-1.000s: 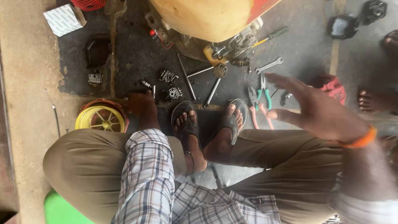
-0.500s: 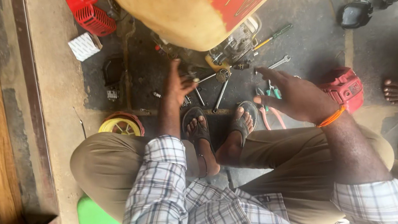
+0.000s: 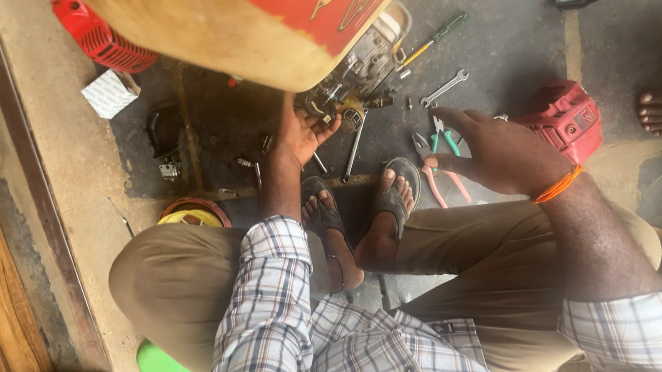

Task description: The person sits on a low stool and uses a wrench to tighten bolts on the engine of a yellow and red motorized vehicle. They manipulate the tool with both hands to secure components near the fuel tank.

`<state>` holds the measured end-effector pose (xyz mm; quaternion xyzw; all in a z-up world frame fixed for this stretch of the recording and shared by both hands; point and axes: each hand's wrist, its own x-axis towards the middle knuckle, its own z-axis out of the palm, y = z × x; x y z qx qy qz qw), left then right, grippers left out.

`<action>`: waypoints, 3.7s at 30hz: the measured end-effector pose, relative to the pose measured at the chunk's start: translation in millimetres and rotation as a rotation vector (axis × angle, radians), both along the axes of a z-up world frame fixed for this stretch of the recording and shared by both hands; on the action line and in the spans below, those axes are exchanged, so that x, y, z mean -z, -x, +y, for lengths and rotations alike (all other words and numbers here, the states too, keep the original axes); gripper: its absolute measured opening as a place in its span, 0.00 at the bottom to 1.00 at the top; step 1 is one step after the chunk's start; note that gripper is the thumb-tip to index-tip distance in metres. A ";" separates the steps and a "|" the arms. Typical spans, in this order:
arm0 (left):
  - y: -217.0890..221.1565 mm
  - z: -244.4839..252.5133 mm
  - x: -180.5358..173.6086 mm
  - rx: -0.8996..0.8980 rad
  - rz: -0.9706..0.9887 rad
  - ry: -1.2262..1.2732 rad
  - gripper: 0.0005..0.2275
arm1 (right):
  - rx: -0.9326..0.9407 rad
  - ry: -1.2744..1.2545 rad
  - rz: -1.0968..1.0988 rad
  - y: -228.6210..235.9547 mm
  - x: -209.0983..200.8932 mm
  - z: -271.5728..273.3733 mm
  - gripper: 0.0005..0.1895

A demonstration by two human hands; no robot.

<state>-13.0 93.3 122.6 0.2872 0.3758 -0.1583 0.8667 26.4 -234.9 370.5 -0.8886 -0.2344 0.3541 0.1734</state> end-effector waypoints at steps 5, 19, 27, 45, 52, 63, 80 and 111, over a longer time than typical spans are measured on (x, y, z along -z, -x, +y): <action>-0.4 3.8 2.1 -0.018 0.022 -0.014 0.29 | 0.020 0.003 0.014 -2.6 0.4 -1.3 0.45; 2.1 2.7 -1.0 0.021 -0.005 -0.049 0.29 | 0.010 0.016 0.008 -0.2 -3.9 0.3 0.46; 3.2 6.3 9.4 0.017 -0.041 -0.054 0.27 | 0.008 0.022 0.013 0.2 -4.2 1.0 0.47; 7.9 6.1 17.4 -0.015 -0.160 -0.064 0.23 | -0.018 0.026 0.008 -1.6 -8.5 7.0 0.46; 0.5 6.0 13.3 -0.042 -0.101 -0.083 0.27 | -0.020 -0.001 0.003 -1.0 -6.4 8.1 0.46; -0.2 1.5 27.8 -0.067 -0.114 -0.044 0.28 | 0.049 -0.065 0.076 -0.4 13.0 13.2 0.39; 12.6 -20.3 28.7 -0.068 -0.229 -0.124 0.26 | 1.421 -1.112 0.873 4.9 252.7 140.0 0.05; -0.1 -31.4 30.2 -0.016 -0.089 -0.381 0.23 | 1.129 -0.771 0.468 -3.3 242.9 104.0 0.14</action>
